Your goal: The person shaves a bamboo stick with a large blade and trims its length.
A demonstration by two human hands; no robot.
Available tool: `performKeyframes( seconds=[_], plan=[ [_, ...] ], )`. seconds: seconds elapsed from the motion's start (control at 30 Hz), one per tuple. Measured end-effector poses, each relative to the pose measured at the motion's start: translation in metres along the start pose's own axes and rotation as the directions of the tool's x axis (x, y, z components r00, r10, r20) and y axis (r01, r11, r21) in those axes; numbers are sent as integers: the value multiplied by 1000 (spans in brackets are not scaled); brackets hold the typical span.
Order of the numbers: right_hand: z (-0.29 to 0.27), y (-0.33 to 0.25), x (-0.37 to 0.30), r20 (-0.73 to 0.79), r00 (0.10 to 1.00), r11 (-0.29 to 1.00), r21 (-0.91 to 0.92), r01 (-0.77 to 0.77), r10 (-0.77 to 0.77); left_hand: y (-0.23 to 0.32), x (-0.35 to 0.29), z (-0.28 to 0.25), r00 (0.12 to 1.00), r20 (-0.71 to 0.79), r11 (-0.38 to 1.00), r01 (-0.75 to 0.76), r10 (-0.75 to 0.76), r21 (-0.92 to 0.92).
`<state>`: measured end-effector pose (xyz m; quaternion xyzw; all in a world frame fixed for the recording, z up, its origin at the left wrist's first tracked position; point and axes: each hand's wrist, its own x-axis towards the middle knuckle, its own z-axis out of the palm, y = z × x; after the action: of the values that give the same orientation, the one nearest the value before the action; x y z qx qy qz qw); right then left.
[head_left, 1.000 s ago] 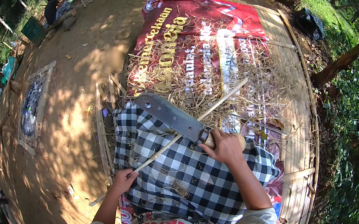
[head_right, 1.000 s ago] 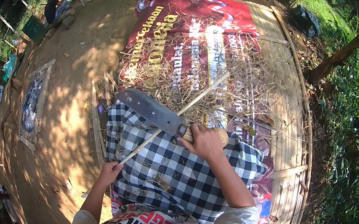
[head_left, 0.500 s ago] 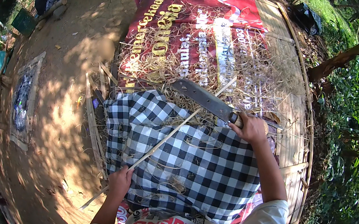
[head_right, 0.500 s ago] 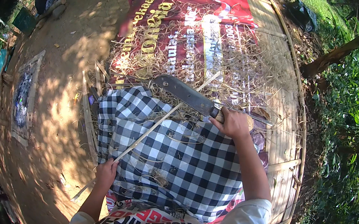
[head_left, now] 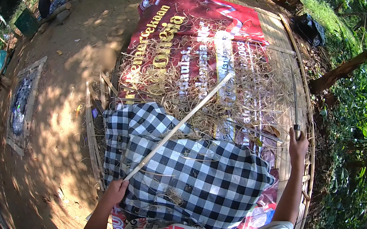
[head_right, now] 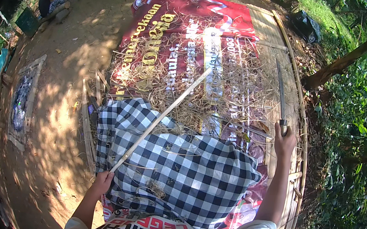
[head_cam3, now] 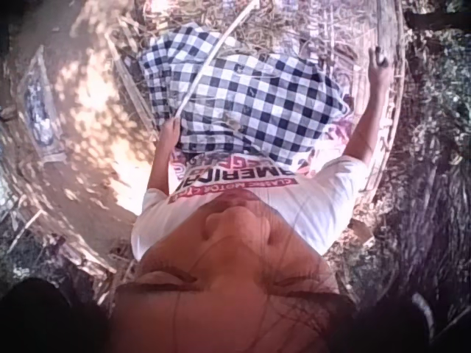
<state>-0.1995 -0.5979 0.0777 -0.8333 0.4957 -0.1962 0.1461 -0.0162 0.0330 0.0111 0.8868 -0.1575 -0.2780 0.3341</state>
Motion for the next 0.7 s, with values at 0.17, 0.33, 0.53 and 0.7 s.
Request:
performKeyframes(
  seconds=[0.17, 0.33, 0.53, 0.7],
  plan=[
    [19, -57, -55, 111, 978, 958, 249, 143, -175, -18, 15, -15, 968, 186, 984, 174, -167, -22],
    [58, -135, -97, 166, 721, 738, 217, 639, -673, -37, 31, -18, 887, 371, 892, 379, -275, -245],
    [107, -155, -97, 311, 487, 557, 196, 807, -816, -34, 33, -19, 815, 481, 787, 514, -324, -341],
    [116, -142, -74, 239, 457, 503, 188, 844, -857, -16, 37, -22, 751, 542, 767, 581, -377, -271]
  ],
)
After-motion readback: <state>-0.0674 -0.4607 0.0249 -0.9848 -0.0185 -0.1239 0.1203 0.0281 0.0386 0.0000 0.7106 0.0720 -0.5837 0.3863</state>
